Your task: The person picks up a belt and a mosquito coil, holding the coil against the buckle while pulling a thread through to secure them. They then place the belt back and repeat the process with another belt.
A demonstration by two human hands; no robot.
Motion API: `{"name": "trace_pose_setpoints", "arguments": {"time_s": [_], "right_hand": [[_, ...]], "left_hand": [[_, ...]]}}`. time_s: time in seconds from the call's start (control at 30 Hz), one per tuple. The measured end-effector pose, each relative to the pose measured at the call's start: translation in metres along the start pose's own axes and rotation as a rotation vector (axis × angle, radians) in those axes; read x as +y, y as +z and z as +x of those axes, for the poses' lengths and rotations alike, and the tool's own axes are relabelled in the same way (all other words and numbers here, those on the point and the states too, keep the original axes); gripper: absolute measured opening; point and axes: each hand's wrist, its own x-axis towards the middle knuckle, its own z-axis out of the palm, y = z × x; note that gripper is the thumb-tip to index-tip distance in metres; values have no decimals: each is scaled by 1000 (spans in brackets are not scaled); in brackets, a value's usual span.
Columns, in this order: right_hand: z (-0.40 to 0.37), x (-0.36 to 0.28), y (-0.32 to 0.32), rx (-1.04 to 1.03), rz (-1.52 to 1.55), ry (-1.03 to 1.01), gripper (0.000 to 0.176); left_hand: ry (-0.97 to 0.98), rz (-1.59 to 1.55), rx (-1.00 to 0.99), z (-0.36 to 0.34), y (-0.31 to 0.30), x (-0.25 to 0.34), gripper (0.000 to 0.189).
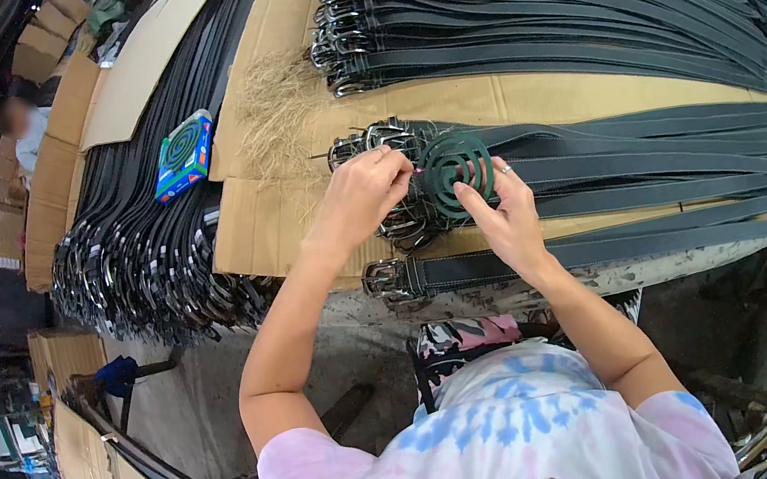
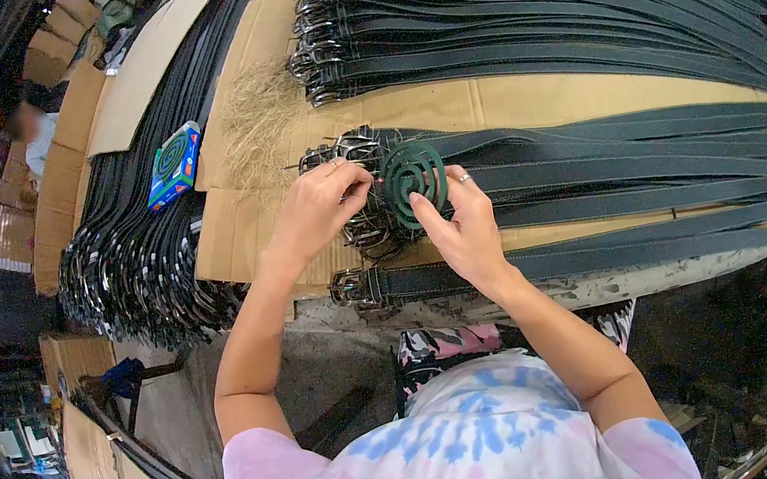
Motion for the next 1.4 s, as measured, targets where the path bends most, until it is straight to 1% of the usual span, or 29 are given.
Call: {"name": "trace_pose_setpoints", "arguments": {"time_s": [0.17, 0.27, 0.33, 0.43, 0.5, 0.53, 0.6, 0.63, 0.7, 0.73, 0.8, 0.87, 0.93, 0.97, 1.03, 1.1, 1.17, 1.23, 1.33, 1.4], "right_hand": [[1, -2, 2, -9, 34, 69, 16], [1, 1, 2, -21, 0, 16, 16], [2, 0, 3, -20, 7, 22, 16], [2, -1, 2, -2, 19, 30, 16], [1, -2, 0, 12, 26, 32, 15], [1, -2, -1, 21, 46, 39, 15], [-1, 4, -1, 39, 87, 38, 14], [-2, 7, 0, 36, 89, 38, 14], [-3, 9, 2, 89, 164, 77, 14], [-4, 8, 3, 87, 167, 77, 14], [-5, 7, 4, 111, 225, 117, 13], [-7, 4, 5, 94, 214, 98, 13], [-9, 6, 5, 60, 186, 60, 15], [-9, 3, 4, 61, 185, 61, 15], [-8, -5, 2, -28, 58, -13, 16], [-11, -5, 6, -36, 65, -32, 17], [-13, -7, 7, -79, 9, -68, 19], [-14, -7, 9, -79, 5, -46, 20], [-14, -5, 11, -87, -29, -65, 20], [-15, -6, 11, -97, -35, -37, 20]], "left_hand": [[6, -11, 6, 0, 0, 0, 10], [14, -4, 17, 0, -1, 3, 10], [12, -1, 22, -1, -2, 4, 10], [-17, -78, 54, -4, -2, 3, 10], [-190, 14, 101, -9, -6, 2, 12], [-192, 16, 100, -9, -10, 2, 12], [-6, 187, 124, -10, -19, 4, 15], [-9, 189, 124, -10, -22, 9, 15], [103, 65, -74, -14, -22, 21, 18], [106, 89, -122, -16, -19, 25, 19], [128, 119, -91, -21, -12, 19, 17], [153, 148, -58, -25, -5, 14, 15], [49, 34, 9, -29, -3, 11, 9], [50, 33, 9, -29, -2, 9, 9], [-134, -174, 111, -30, 0, 7, 7], [-170, -193, 122, -31, -2, 7, 7], [-204, -215, 131, -31, -2, 8, 9], [-284, -251, 144, -30, -3, 12, 10], [-275, -243, 142, -31, -4, 14, 9], [-270, -235, 141, -30, -5, 15, 9]]}}
